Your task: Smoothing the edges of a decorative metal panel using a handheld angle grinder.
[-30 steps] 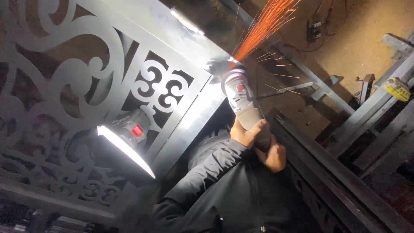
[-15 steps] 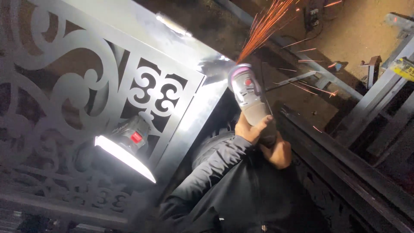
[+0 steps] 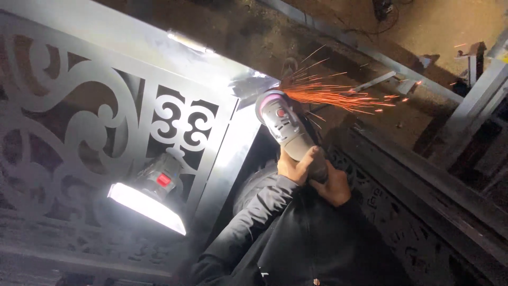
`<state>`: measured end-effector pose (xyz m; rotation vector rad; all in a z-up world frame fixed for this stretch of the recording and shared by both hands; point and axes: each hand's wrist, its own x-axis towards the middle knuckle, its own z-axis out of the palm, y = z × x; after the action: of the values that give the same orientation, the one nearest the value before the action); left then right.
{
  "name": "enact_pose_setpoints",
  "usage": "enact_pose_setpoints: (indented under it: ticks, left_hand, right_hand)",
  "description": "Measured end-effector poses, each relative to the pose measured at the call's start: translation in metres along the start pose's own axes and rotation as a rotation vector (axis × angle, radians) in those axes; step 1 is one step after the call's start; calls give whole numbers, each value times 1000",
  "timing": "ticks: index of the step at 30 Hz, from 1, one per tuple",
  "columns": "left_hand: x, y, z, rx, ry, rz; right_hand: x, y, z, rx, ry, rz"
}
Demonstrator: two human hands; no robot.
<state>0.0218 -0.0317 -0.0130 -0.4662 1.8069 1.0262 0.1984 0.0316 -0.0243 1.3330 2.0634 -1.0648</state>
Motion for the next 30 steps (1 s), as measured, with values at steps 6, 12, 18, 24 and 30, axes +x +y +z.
enact_pose_setpoints:
  ticks: [6,12,18,24,30]
  left_hand:
    - [14,-52,-19,6,106,28]
    - [0,2,2,57,22,-34]
    - [-3,18,-6,132,-105,-14]
    - [4,0,-23,54,21,-56]
    - [1,40,4,33,-152,1]
  right_hand:
    - [5,-19,17,5,-23,-192]
    - [5,-15,-6,70,14,-116]
    - [3,-41,-15,164,60,44]
    - [11,-29,14,12,-26,-168]
    - [13,-34,-31,12,82,-52]
